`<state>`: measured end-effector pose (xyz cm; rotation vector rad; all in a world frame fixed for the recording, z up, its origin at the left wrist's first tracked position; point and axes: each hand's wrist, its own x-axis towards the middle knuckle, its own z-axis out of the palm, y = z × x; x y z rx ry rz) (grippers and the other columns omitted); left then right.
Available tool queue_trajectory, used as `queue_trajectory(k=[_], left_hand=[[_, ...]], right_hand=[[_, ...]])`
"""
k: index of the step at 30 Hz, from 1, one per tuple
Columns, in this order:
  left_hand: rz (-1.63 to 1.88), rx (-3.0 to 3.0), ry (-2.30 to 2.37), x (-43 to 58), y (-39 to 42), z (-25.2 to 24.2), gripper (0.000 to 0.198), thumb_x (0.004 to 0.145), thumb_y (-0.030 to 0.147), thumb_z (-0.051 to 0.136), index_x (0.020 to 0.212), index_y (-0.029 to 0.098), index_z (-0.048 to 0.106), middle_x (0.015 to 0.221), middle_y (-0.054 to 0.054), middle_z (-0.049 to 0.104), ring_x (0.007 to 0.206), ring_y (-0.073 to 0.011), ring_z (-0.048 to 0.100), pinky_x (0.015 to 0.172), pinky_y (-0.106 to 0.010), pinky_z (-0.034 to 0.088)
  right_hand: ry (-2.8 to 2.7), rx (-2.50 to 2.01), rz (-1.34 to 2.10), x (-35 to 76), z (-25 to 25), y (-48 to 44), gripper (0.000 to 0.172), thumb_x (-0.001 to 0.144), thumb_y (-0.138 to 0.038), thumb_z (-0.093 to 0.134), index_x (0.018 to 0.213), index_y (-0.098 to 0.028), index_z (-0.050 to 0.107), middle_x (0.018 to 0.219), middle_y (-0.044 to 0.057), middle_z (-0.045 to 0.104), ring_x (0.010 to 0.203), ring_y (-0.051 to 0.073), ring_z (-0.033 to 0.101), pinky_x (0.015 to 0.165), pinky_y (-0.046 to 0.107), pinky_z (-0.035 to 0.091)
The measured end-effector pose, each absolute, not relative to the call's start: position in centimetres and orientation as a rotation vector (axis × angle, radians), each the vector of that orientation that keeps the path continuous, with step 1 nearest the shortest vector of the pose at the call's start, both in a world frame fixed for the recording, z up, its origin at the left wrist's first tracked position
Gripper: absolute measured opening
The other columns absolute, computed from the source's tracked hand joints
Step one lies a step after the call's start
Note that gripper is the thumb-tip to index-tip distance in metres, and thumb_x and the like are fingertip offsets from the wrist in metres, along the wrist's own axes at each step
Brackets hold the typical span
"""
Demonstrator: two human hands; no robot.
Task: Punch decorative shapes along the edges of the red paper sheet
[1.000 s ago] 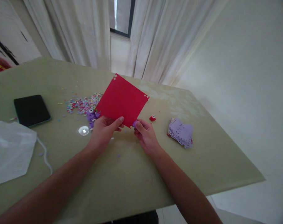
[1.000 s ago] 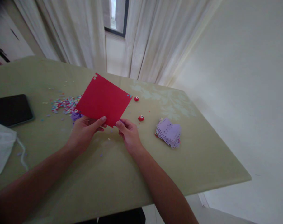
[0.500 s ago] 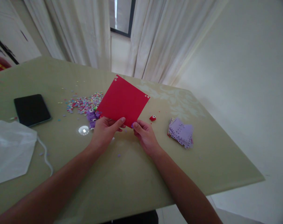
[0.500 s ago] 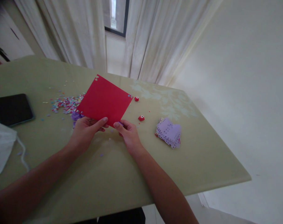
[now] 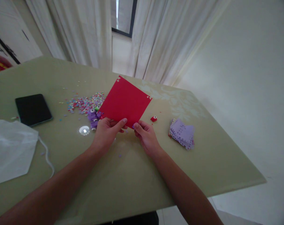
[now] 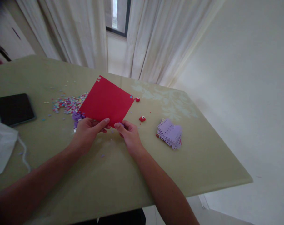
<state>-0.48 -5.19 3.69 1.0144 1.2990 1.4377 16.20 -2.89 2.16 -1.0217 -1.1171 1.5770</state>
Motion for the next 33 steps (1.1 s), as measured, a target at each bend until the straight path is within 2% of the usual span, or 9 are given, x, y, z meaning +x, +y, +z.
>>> queue_trajectory(k=[6,11,18,21,24,27,30,33], left_hand=[[1.448,1.002,1.279,-0.5,-5.1,3.5,0.04,0.075,0.055,0.092,0.089,0.018,0.082,0.075,-0.008,0.082,0.066,-0.0246,0.076,0.06,-0.033,0.06],[1.464,0.983,1.247,-0.4,-5.1,3.1,0.04,0.076,0.054,0.092,0.093,0.018,0.082,0.08,-0.008,0.083,0.068,-0.0244,0.077,0.06,-0.032,0.059],[1.436,0.993,1.256,-0.2,-5.2,3.1,0.039,0.077,0.054,0.091,0.089,0.018,0.081,0.078,-0.009,0.082,0.068,-0.0242,0.076,0.061,-0.032,0.059],[1.458,0.989,1.257,-0.4,-5.1,2.9,0.039,0.077,0.053,0.091,0.091,0.018,0.08,0.078,-0.008,0.081,0.068,-0.0233,0.076,0.06,-0.031,0.058],[1.482,0.97,1.285,-0.8,-4.9,2.8,0.037,0.077,0.051,0.091,0.089,0.018,0.08,0.076,-0.007,0.081,0.065,-0.0217,0.074,0.06,-0.03,0.058],[1.493,0.956,1.304,-1.2,-4.7,2.9,0.035,0.076,0.051,0.091,0.086,0.019,0.081,0.075,-0.006,0.08,0.063,-0.0205,0.072,0.059,-0.029,0.057],[1.505,0.94,1.311,-1.2,-4.6,2.9,0.034,0.073,0.05,0.092,0.081,0.02,0.08,0.072,-0.005,0.079,0.061,-0.0198,0.07,0.058,-0.029,0.056],[1.508,0.94,1.289,-1.2,-4.5,2.8,0.033,0.072,0.049,0.093,0.08,0.019,0.08,0.073,-0.005,0.08,0.06,-0.0184,0.068,0.057,-0.028,0.055]], right_hand=[[-1.136,-1.021,1.566,16.2,1.9,-2.8,0.051,0.069,-0.068,0.093,0.09,-0.023,0.08,0.069,-0.003,0.059,0.059,0.013,0.037,0.056,0.029,0.026],[-1.134,-1.021,1.559,16.2,1.9,-2.8,0.051,0.069,-0.068,0.093,0.085,-0.022,0.079,0.065,-0.004,0.054,0.058,0.012,0.036,0.055,0.029,0.024],[-1.148,-1.052,1.523,16.1,1.8,-2.9,0.049,0.068,-0.066,0.094,0.078,-0.022,0.074,0.062,-0.005,0.05,0.056,0.012,0.032,0.055,0.03,0.024],[-1.143,-1.021,1.543,16.1,1.7,-2.9,0.053,0.069,-0.071,0.092,0.074,-0.022,0.072,0.063,-0.004,0.053,0.057,0.013,0.04,0.056,0.03,0.031],[-1.065,-0.951,1.536,16.4,1.8,-2.3,0.06,0.068,-0.078,0.089,0.086,-0.022,0.077,0.072,-0.001,0.063,0.059,0.013,0.048,0.057,0.029,0.038],[-1.017,-0.99,1.355,17.7,2.3,-1.1,0.059,0.072,-0.073,0.088,0.101,-0.023,0.077,0.081,0.0,0.071,0.061,0.012,0.05,0.056,0.027,0.039],[-1.184,-1.137,1.059,19.6,2.7,0.3,0.05,0.075,-0.066,0.088,0.092,-0.021,0.075,0.081,0.002,0.072,0.065,0.014,0.055,0.061,0.028,0.044],[-1.395,-1.284,0.763,21.7,2.7,1.5,0.047,0.082,-0.064,0.083,0.098,-0.02,0.078,0.083,0.004,0.074,0.073,0.019,0.061,0.068,0.032,0.048]])
